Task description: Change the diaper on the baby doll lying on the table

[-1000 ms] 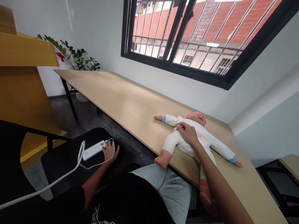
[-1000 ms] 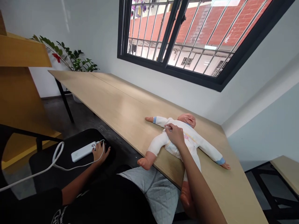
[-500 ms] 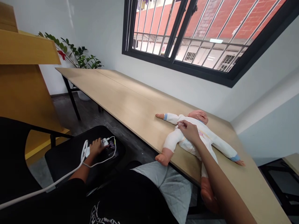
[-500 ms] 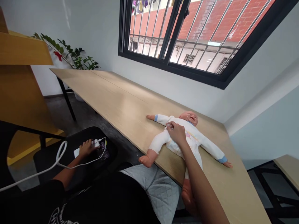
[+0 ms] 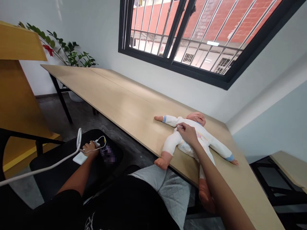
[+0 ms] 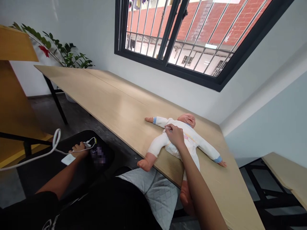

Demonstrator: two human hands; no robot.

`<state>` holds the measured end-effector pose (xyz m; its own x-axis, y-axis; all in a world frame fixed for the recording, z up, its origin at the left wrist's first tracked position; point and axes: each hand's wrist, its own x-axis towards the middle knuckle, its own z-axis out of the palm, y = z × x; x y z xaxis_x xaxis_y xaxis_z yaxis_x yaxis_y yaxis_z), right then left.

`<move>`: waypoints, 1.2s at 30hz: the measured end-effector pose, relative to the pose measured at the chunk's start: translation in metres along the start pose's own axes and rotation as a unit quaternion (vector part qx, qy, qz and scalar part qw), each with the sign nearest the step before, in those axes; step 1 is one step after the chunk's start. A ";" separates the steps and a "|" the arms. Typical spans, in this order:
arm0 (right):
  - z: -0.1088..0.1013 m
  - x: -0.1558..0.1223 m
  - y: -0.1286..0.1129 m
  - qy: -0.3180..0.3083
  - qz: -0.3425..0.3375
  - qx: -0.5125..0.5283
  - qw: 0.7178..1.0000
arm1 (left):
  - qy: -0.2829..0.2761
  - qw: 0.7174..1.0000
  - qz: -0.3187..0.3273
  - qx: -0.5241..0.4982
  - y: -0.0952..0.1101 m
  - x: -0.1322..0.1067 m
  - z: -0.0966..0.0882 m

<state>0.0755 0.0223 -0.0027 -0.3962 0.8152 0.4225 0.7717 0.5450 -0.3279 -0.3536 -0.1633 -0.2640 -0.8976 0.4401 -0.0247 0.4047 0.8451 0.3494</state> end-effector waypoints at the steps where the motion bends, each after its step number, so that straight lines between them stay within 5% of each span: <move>1: 0.000 0.000 0.000 0.000 0.001 0.000 1.000 | -0.005 1.000 -0.009 -0.008 0.001 0.001 0.001; 7: 0.002 0.000 0.002 0.003 -0.007 0.000 1.000 | 0.060 0.998 -0.019 -0.029 0.013 -0.020 -0.002; 11: 0.004 0.001 0.002 0.012 0.005 0.030 0.999 | 0.083 0.982 0.149 -0.076 0.052 -0.062 -0.008; 15: 0.004 0.002 0.002 0.068 0.029 0.084 0.994 | 0.044 0.905 0.339 -0.254 0.105 -0.115 -0.021; 20: 0.002 0.004 0.007 0.098 0.089 0.287 0.949 | -0.007 0.827 0.285 -0.484 0.147 -0.167 -0.052; 26: 0.003 0.006 0.012 0.118 0.119 0.425 0.890 | -0.026 0.781 0.257 -0.569 0.146 -0.152 -0.069; 30: 0.000 0.006 0.011 0.115 0.134 0.441 0.880 | 0.070 0.750 0.219 -0.620 0.141 -0.139 -0.089; 34: -0.003 0.006 0.013 0.119 0.141 0.471 0.863 | 0.169 0.726 0.355 -0.564 0.153 -0.161 -0.132; 36: -0.004 0.006 0.015 0.123 0.133 0.497 0.848 | 0.132 0.708 0.445 -0.532 0.179 -0.178 -0.155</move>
<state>0.0868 0.0343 -0.0015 -0.0631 0.9361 0.3460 -0.0324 0.3445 -0.9382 -0.1486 -0.1377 -0.0524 -0.4280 0.4643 0.7754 0.5950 -0.5010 0.6284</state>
